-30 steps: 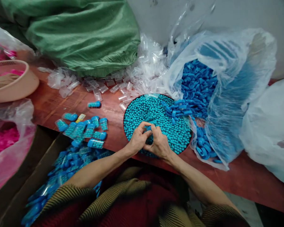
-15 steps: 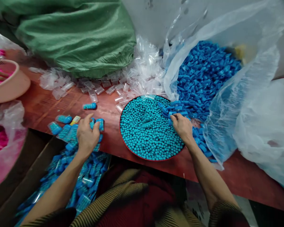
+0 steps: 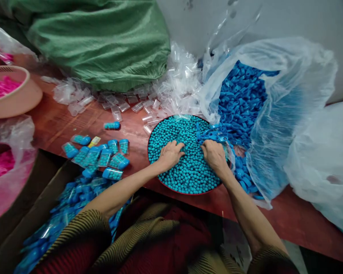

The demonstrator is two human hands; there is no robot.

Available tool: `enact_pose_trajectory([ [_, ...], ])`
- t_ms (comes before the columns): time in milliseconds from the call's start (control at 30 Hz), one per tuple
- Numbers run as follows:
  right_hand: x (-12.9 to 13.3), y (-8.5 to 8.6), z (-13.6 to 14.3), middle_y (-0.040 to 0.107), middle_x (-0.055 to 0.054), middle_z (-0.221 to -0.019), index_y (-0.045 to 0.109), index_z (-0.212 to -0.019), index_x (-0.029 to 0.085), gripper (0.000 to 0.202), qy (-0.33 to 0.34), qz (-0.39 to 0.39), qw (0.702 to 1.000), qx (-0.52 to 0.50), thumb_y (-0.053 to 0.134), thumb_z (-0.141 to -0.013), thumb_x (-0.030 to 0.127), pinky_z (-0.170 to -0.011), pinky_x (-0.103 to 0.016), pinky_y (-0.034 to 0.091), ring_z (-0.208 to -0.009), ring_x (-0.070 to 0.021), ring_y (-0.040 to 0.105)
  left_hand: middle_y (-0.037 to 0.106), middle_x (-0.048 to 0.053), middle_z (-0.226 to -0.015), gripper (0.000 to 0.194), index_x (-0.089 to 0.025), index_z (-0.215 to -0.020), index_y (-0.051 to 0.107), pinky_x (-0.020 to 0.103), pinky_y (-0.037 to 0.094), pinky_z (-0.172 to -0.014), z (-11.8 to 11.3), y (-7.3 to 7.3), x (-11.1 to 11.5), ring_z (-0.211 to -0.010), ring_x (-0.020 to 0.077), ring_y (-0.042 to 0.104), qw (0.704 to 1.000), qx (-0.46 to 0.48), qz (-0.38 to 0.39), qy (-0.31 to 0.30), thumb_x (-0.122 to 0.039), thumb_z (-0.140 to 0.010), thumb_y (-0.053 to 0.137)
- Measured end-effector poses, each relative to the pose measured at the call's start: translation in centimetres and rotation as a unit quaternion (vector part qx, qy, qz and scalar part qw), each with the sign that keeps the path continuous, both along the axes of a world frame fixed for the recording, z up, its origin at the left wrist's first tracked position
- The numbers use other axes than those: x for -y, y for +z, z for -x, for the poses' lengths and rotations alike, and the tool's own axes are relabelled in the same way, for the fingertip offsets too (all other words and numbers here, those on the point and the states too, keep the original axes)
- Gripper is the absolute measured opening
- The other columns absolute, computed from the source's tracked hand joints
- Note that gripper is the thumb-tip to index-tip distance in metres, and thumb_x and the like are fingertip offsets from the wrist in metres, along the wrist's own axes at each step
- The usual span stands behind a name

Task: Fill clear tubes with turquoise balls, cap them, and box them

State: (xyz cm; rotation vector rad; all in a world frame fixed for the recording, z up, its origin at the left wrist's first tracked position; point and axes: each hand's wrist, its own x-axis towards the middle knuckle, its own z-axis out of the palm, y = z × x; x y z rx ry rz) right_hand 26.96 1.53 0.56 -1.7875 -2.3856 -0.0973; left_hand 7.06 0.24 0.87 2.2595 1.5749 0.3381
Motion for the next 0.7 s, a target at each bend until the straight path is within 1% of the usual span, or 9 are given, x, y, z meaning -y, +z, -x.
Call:
enact_pose_trajectory([
  [33,0.4,-0.2,0.1,0.063,-0.011,-0.084,0.06,-0.088,0.016,0.019,0.024,0.013,1.0,-0.003,0.043,-0.089,0.023,-0.072,-0.034,0.037,-0.081,-0.0245,0.055,0.057,0.008,-0.101,0.025,-0.022,-0.11,0.057,0.033,0.044,-0.082,0.1,-0.2,-0.1,-0.095,0.0222,0.054,1.0,0.012,-0.003,0.003,-0.031,-0.088,0.048],
  [100,0.9,-0.7,0.1,0.064,-0.014,-0.091,0.059,-0.101,0.013,0.022,0.041,0.028,0.998,-0.034,0.045,-0.087,0.022,-0.075,-0.035,0.04,-0.086,-0.026,0.056,0.059,0.008,-0.101,0.024,-0.02,-0.107,0.057,0.033,0.043,-0.086,0.5,-0.3,-0.3,-0.097,0.0217,0.054,0.999,0.036,-0.003,-0.002,-0.029,-0.09,0.042],
  [200,1.0,-1.3,0.0,0.063,-0.018,-0.101,0.054,-0.116,0.007,0.033,0.018,0.008,0.993,-0.113,0.044,-0.087,0.021,-0.084,-0.038,0.043,-0.097,-0.0277,0.056,0.062,0.007,-0.098,0.024,-0.018,-0.106,0.055,0.035,0.043,-0.088,1.0,-0.2,-0.5,-0.093,0.0215,0.057,0.996,0.073,0.038,-0.015,-0.028,-0.091,0.039],
  [300,0.9,-1.2,0.2,0.064,-0.015,-0.105,0.055,-0.118,0.012,0.034,0.033,0.011,0.98,-0.196,0.041,-0.089,0.023,-0.09,-0.041,0.045,-0.101,-0.0262,0.058,0.063,0.006,-0.093,0.023,-0.018,-0.103,0.054,0.034,0.044,-0.084,1.2,0.0,-1.0,-0.087,0.0206,0.058,0.988,0.128,0.091,-0.004,-0.027,-0.091,0.037],
  [367,0.7,-0.8,0.7,0.065,-0.012,-0.109,0.055,-0.119,0.016,0.034,0.06,0.027,0.963,-0.26,0.042,-0.089,0.026,-0.091,-0.041,0.046,-0.102,-0.0242,0.06,0.062,0.004,-0.09,0.021,-0.018,-0.098,0.054,0.032,0.044,-0.082,1.2,0.0,-1.4,-0.085,0.0187,0.058,0.978,0.18,0.11,0.0,-0.027,-0.09,0.037],
  [433,0.7,-0.3,1.2,0.066,-0.011,-0.11,0.057,-0.118,0.018,0.034,0.079,0.041,0.948,-0.307,0.044,-0.088,0.026,-0.092,-0.041,0.047,-0.101,-0.0231,0.061,0.06,0.002,-0.086,0.019,-0.017,-0.091,0.054,0.029,0.044,-0.081,1.2,-0.1,-1.8,-0.083,0.0166,0.056,0.966,0.23,0.12,-0.002,-0.027,-0.089,0.038],
  [500,0.7,0.2,1.9,0.067,-0.011,-0.107,0.058,-0.119,0.016,0.035,0.09,0.051,0.94,-0.326,0.045,-0.087,0.024,-0.09,-0.041,0.048,-0.099,-0.023,0.062,0.057,0.001,-0.08,0.019,-0.017,-0.085,0.054,0.027,0.043,-0.077,1.1,-0.2,-2.0,-0.078,0.0145,0.053,0.953,0.272,0.132,-0.001,-0.028,-0.088,0.039],
  [600,0.9,0.7,2.5,0.067,-0.012,-0.106,0.058,-0.121,0.014,0.038,0.1,0.072,0.932,-0.34,0.046,-0.085,0.021,-0.088,-0.04,0.049,-0.097,-0.0226,0.063,0.051,-0.002,-0.07,0.018,-0.016,-0.079,0.051,0.023,0.041,-0.064,1.1,0.1,-1.9,-0.066,0.011,0.047,0.93,0.323,0.173,0.01,-0.028,-0.086,0.041],
  [700,1.2,1.0,2.5,0.068,-0.009,-0.11,0.061,-0.118,0.018,0.036,0.101,0.1,0.923,-0.357,0.051,-0.083,0.022,-0.089,-0.037,0.049,-0.098,-0.0217,0.063,0.046,-0.004,-0.068,0.016,-0.015,-0.08,0.05,0.02,0.038,-0.054,1.3,0.5,-1.5,-0.058,0.008,0.043,0.913,0.354,0.2,0.014,-0.028,-0.084,0.043],
])
